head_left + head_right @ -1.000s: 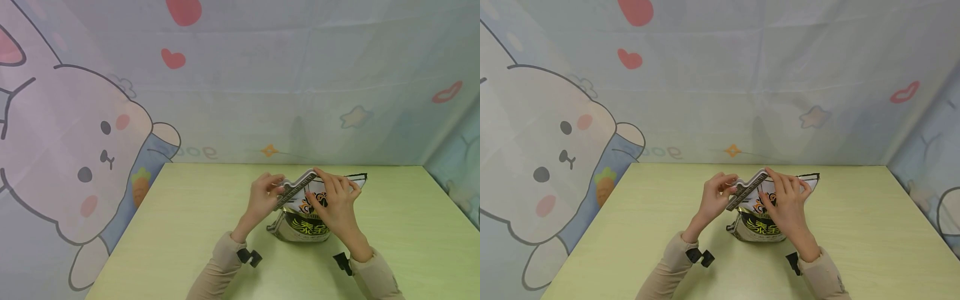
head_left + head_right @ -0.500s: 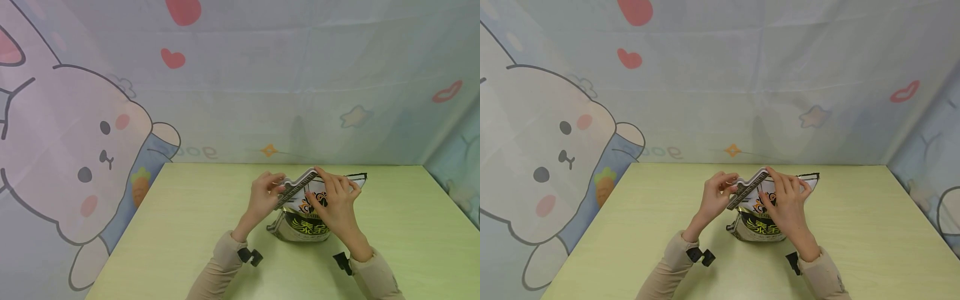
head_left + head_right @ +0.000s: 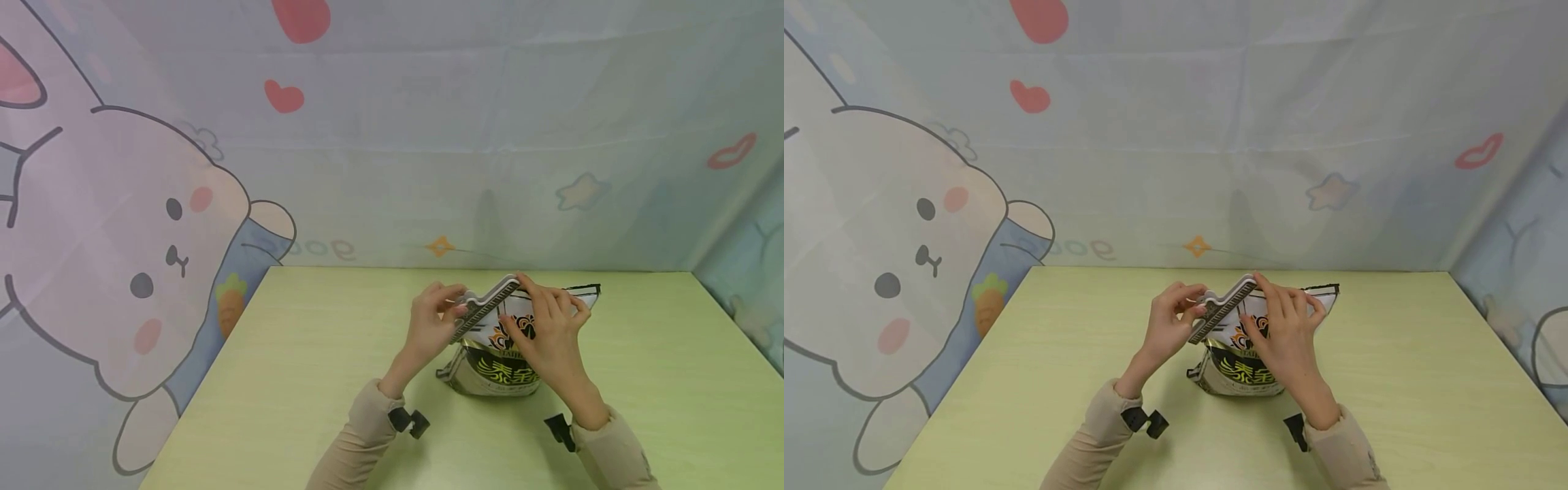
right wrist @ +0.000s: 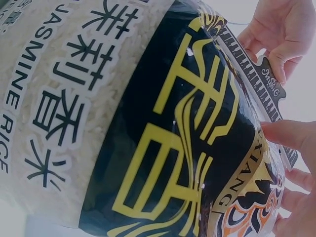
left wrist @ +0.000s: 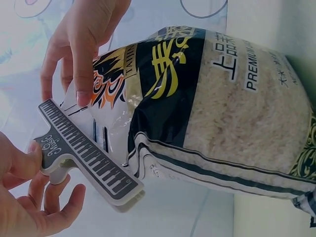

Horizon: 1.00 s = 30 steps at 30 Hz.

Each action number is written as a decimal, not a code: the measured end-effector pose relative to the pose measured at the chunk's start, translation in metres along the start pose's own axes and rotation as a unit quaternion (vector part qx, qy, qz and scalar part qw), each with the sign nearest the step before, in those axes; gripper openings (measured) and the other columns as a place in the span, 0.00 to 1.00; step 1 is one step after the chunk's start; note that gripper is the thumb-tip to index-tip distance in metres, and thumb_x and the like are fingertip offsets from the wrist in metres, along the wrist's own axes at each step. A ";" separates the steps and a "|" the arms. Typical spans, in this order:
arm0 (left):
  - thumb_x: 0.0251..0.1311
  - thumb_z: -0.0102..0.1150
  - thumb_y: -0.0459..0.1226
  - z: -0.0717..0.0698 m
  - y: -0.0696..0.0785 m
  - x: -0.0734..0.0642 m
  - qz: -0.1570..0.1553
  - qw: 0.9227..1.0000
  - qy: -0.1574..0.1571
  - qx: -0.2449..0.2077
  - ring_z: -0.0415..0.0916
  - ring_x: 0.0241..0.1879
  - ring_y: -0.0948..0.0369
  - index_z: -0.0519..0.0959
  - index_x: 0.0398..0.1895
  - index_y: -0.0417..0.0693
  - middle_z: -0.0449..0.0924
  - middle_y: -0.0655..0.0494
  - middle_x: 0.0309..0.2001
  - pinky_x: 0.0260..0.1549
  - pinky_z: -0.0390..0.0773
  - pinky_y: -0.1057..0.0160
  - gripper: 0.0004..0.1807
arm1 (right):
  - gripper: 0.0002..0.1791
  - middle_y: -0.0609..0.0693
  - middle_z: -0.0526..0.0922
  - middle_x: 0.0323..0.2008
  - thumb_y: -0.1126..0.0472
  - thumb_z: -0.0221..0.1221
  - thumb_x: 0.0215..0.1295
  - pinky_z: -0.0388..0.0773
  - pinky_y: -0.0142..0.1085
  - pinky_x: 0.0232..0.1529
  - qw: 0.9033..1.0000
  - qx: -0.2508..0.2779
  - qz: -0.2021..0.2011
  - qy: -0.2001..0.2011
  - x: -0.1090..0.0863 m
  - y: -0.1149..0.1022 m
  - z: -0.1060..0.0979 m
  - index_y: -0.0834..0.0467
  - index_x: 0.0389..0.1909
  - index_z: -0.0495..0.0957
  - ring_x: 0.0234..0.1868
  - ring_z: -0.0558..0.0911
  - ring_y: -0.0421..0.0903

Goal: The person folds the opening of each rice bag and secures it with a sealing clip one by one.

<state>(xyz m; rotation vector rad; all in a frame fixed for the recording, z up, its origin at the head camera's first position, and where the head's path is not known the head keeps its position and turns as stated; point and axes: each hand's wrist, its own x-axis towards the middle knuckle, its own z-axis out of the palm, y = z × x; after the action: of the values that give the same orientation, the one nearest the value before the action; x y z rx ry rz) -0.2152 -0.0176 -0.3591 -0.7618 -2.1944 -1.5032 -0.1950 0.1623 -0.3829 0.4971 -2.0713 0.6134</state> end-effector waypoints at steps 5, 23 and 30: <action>0.48 0.59 0.25 0.002 -0.011 -0.002 0.030 0.999 0.014 -0.006 0.79 0.32 0.49 0.78 0.38 0.31 0.72 0.41 0.26 0.35 0.80 0.66 0.12 | 0.34 0.62 0.75 0.35 0.39 0.44 0.62 0.46 0.60 0.45 1.000 -0.002 -0.003 0.002 0.000 0.000 0.001 0.61 0.59 0.64 0.42 0.65 0.59; 0.52 0.57 0.28 -0.002 -0.021 -0.011 0.018 0.998 -0.001 -0.061 0.76 0.40 0.46 0.72 0.49 0.32 0.75 0.38 0.41 0.37 0.79 0.61 0.19 | 0.33 0.63 0.75 0.39 0.39 0.45 0.62 0.45 0.60 0.44 1.000 0.003 -0.015 0.000 0.004 -0.001 -0.001 0.61 0.58 0.65 0.43 0.65 0.60; 0.51 0.56 0.25 -0.013 -0.005 -0.021 -0.004 0.998 -0.008 -0.059 0.76 0.38 0.42 0.70 0.49 0.27 0.75 0.33 0.42 0.37 0.79 0.54 0.19 | 0.33 0.63 0.75 0.40 0.39 0.45 0.62 0.45 0.61 0.44 1.000 0.011 -0.010 -0.001 0.004 -0.001 -0.002 0.60 0.58 0.64 0.43 0.65 0.59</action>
<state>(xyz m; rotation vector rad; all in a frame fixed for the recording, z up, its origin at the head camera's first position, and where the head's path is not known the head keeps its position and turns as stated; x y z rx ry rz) -0.2021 -0.0356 -0.3707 -0.8050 -2.1372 -1.6467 -0.1954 0.1623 -0.3789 0.5299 -2.0604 0.6264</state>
